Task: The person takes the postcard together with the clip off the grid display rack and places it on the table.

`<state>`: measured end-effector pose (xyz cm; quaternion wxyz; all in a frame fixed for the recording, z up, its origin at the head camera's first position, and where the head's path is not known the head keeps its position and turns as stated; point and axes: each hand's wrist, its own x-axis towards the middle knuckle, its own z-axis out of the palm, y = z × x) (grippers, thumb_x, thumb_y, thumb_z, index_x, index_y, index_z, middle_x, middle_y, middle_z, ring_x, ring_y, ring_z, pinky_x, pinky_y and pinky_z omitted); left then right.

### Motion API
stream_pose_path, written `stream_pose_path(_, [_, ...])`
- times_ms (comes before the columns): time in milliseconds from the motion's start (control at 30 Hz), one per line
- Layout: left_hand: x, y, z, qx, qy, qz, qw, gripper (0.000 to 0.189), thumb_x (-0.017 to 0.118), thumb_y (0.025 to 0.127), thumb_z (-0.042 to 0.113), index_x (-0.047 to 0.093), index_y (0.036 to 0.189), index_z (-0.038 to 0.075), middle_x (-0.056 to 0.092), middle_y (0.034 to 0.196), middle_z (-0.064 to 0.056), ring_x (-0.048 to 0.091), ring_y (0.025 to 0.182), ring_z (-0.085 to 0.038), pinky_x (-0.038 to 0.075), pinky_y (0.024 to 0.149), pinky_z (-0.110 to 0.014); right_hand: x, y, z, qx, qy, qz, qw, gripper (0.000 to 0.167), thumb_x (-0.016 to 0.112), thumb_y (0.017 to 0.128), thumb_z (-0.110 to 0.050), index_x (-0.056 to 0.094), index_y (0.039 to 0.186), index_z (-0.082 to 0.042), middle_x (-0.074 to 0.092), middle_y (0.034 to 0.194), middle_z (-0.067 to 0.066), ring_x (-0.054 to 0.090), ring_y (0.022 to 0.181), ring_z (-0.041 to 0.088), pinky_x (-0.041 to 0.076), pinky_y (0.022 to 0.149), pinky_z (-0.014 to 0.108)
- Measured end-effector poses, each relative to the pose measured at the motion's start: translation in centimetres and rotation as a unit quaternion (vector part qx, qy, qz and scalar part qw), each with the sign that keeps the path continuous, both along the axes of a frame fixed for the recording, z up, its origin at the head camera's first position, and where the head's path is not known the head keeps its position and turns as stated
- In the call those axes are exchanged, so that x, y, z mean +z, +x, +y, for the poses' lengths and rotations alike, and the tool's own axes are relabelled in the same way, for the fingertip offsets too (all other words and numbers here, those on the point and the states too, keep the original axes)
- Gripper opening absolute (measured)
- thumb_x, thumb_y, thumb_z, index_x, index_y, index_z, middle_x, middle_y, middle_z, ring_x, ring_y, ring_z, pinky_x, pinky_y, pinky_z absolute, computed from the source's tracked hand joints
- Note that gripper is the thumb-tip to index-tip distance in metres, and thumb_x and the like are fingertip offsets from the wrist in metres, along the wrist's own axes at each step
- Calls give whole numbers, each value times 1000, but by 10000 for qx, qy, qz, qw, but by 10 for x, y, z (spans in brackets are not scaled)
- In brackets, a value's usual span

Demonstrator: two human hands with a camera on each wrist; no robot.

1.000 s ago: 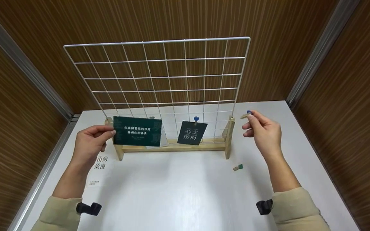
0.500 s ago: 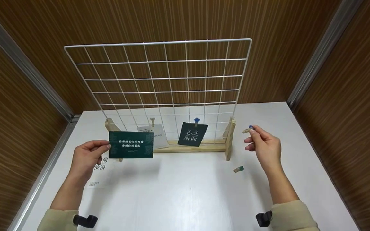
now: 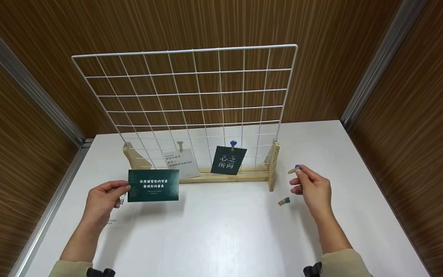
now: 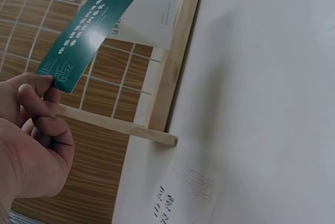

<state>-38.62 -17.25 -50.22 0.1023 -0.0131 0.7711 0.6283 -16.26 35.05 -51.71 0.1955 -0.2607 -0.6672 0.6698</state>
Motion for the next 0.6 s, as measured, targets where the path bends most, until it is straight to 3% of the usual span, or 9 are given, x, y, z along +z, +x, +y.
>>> stream_pose_path(333, [-19, 2, -2, 76, -81, -280, 9995, 12, 77, 96, 8, 80, 108, 5, 78, 104, -9, 62, 90, -33, 46, 56, -24, -24, 2, -3, -83, 47, -200, 9998, 54, 69, 105, -26, 56, 148, 5, 77, 82, 2, 73, 66, 11, 62, 68, 25])
stream_pose_path(600, [-32, 7, -4, 93, -188, -425, 9989, 11, 77, 97, 8, 81, 107, 6, 76, 108, -9, 63, 93, -31, 47, 57, -25, -36, 2, -3, -23, 22, -575, 9983, 59, 67, 107, -29, 52, 152, 5, 76, 83, -1, 72, 70, 9, 62, 71, 25])
